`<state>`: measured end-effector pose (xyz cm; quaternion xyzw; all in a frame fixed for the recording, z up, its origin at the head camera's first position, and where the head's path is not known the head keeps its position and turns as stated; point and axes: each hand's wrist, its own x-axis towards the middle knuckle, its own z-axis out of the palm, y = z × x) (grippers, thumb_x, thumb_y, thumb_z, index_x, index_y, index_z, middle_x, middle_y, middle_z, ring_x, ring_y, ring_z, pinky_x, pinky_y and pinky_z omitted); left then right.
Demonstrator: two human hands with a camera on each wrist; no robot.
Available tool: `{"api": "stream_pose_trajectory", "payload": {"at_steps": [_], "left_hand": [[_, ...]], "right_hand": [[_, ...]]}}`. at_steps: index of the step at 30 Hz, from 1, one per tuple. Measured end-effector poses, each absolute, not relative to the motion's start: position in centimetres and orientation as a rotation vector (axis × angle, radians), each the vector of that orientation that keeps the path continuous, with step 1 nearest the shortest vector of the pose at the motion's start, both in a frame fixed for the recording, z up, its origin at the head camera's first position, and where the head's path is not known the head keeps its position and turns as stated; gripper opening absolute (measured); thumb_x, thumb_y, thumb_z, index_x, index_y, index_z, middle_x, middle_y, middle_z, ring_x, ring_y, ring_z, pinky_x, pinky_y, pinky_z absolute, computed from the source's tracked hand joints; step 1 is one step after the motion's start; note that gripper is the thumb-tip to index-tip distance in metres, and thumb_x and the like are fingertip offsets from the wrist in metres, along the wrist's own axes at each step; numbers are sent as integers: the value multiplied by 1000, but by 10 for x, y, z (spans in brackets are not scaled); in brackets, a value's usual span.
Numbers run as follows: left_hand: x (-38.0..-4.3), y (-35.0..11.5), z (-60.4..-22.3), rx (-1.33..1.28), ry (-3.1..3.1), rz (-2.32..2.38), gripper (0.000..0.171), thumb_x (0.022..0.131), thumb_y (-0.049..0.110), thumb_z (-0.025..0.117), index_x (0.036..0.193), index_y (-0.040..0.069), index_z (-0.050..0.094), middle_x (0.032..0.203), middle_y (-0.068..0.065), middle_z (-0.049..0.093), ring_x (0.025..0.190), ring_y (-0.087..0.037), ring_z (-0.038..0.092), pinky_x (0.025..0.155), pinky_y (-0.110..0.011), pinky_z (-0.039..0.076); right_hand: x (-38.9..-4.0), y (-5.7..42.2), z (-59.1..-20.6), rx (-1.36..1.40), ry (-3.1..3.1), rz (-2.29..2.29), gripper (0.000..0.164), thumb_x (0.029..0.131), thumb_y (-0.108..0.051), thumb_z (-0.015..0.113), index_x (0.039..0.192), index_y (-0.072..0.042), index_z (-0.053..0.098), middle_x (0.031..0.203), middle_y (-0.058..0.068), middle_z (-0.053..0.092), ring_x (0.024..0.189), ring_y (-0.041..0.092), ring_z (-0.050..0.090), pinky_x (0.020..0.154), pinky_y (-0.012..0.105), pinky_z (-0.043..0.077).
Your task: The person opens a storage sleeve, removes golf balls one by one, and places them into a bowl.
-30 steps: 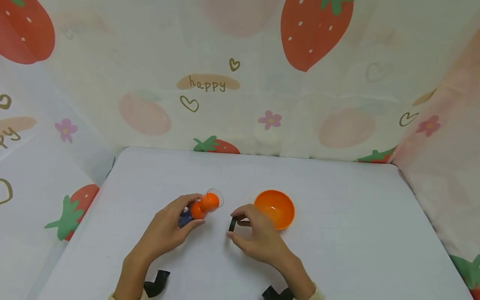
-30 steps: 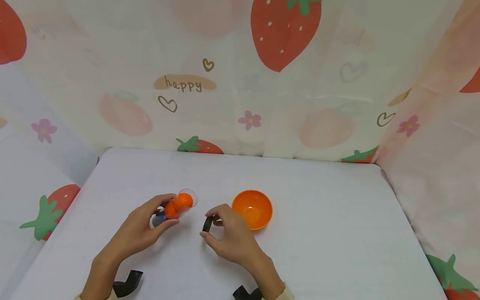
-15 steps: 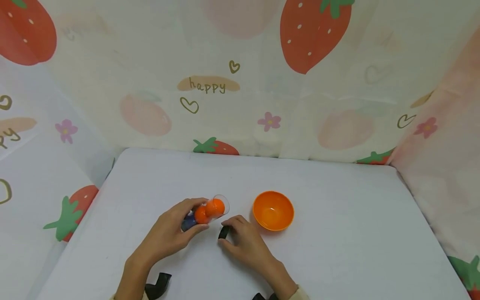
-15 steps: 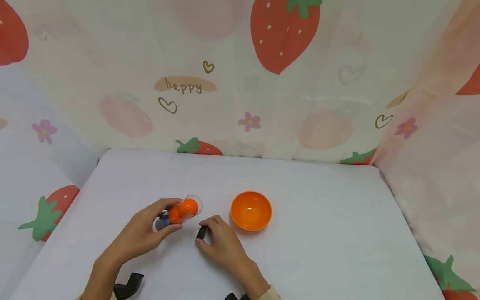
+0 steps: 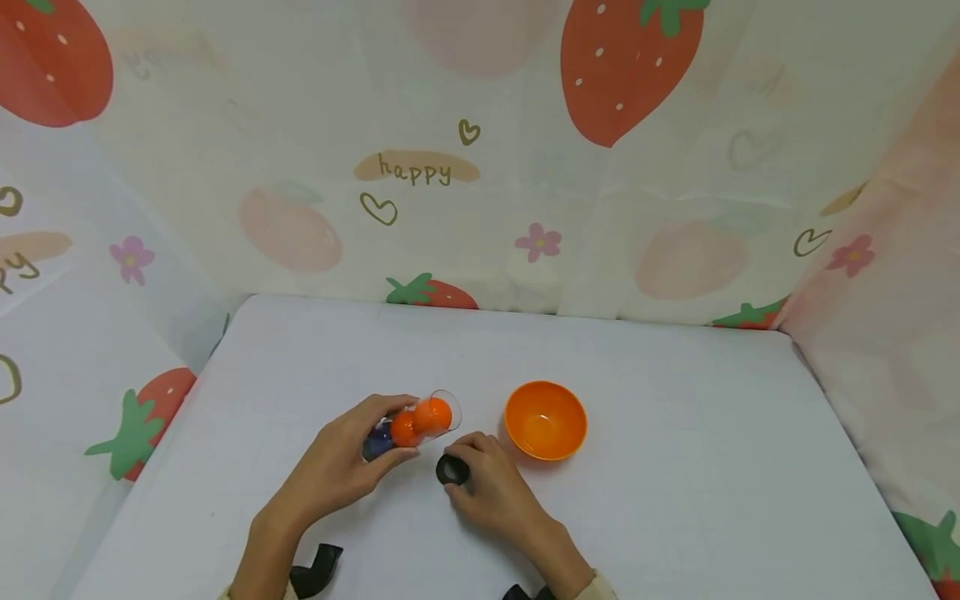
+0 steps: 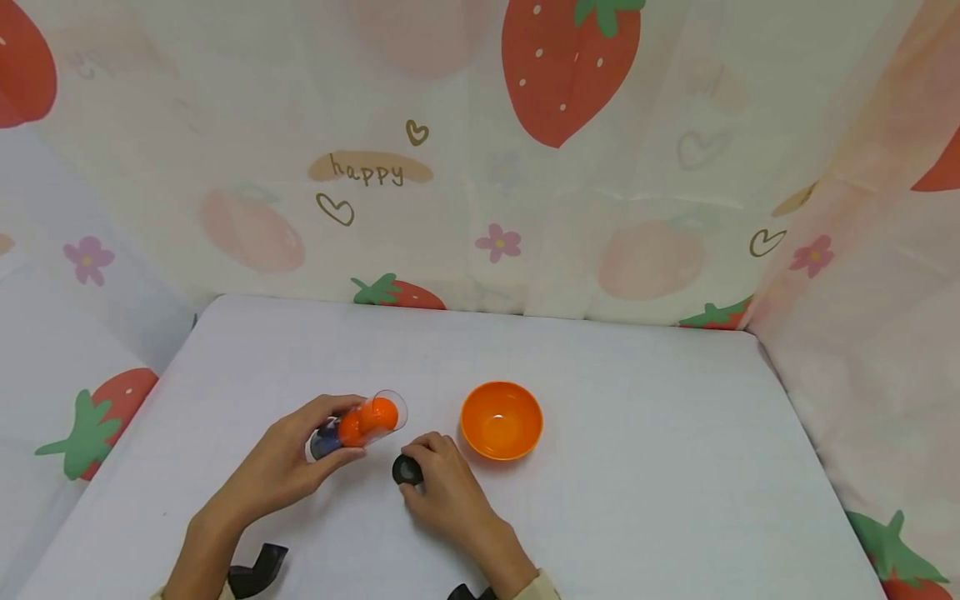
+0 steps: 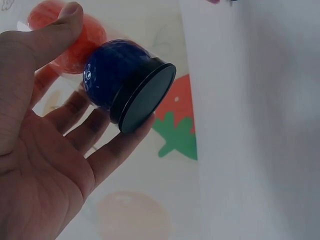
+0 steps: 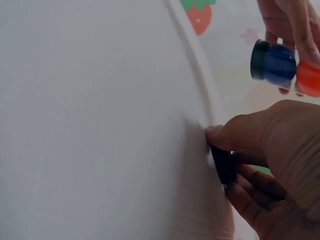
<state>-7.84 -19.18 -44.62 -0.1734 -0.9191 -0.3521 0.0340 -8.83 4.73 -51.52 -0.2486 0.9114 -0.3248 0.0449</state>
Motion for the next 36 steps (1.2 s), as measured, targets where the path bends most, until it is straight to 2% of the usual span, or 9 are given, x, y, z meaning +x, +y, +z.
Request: {"api": "stream_pose_trajectory", "payload": {"at_steps": [6,10,15,20,28,36], "left_hand": [[-78,-190,-446,-538,-2820,-1053,61,92,35,84,146,30,58,137,8,68,123,-16,69,107,-46,58],[-82,-183,-444,-553,-2807,-1028,59,92,36,84,144,30,59,133,9,68,117,-12,68,104,-45,60],[-85,-176,-442,-560,-2805,-996,59,90,36,86,144,31,61,131,10,68,118,-13,68,104,-45,60],[-85,-169,-440,-568,-2809,-912,60,88,35,88,142,31,63,125,11,68,117,-13,68,103,-46,60],[-90,-161,-434,-653,-2757,-753,54,88,37,87,138,29,68,119,5,69,111,-17,65,96,-45,56],[-86,-159,-428,-691,-2694,-605,54,85,31,91,135,27,72,118,-1,67,111,-22,63,102,-49,50]], "right_hand": [[-87,56,-498,-787,2660,-1116,52,94,-22,83,141,-9,65,137,3,64,127,20,62,113,39,54],[-91,75,-476,-793,2554,-1354,45,97,-21,79,139,-12,66,135,3,66,126,25,66,112,42,55],[-96,99,-458,-719,2522,-1648,34,98,-14,76,132,-11,70,127,5,72,117,25,72,104,35,61],[-99,110,-455,-627,2466,-1836,36,98,-13,77,133,-13,70,128,4,71,117,22,71,101,29,61],[-100,111,-457,-611,2345,-1928,42,96,-12,79,136,-10,66,133,11,66,124,29,67,101,25,60],[-101,109,-460,-642,2253,-1957,44,97,-10,77,138,-1,63,137,20,64,124,29,67,102,25,60]]}}
